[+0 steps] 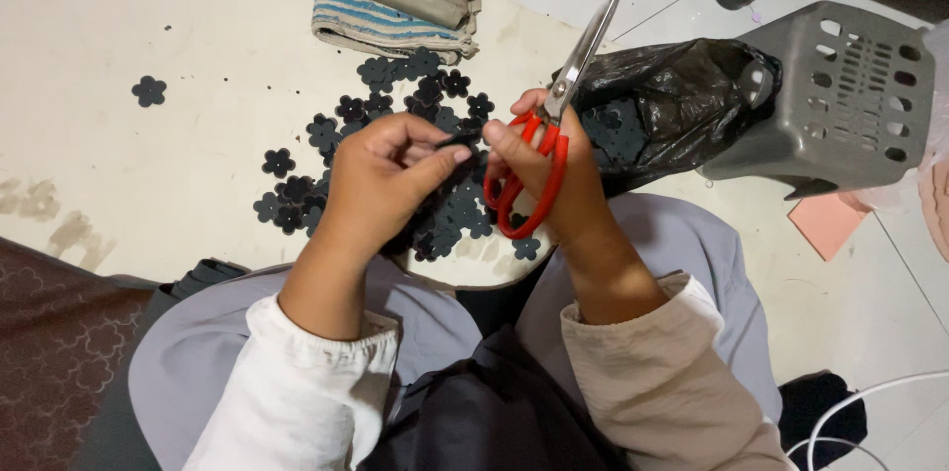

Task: The person sits on the floor and uses red-handled scissors to cut small flower-shaped pieces from a black fabric sheet. They repeatedly pick up a piece, trim its edges, and place it on the floor, accumulating a pile of cut shapes.

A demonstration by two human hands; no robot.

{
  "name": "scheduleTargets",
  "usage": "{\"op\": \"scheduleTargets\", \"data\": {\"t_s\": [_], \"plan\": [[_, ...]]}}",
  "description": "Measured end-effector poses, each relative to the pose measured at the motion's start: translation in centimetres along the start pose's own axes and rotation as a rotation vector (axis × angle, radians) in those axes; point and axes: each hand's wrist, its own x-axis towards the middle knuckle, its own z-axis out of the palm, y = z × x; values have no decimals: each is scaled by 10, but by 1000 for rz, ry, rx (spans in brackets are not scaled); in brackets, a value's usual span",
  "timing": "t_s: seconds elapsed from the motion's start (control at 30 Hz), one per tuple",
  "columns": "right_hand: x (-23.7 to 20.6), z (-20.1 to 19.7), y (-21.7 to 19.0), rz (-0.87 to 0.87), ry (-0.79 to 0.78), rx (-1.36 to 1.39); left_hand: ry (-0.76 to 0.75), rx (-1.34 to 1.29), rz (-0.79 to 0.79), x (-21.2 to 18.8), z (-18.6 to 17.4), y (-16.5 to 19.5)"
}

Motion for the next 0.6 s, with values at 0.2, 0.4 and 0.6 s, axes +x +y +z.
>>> {"op": "scheduleTargets", "data": {"t_s": [0.2, 0.4, 0.6], "plan": [[1, -5, 0, -7, -124, 197, 147, 669, 871, -6, -8, 21], [-2, -3, -2, -46, -137, 171, 194, 677, 885, -7, -4, 19], [-8, 1, -4, -107, -92, 34, 24, -268, 123, 1, -3, -6]]}}
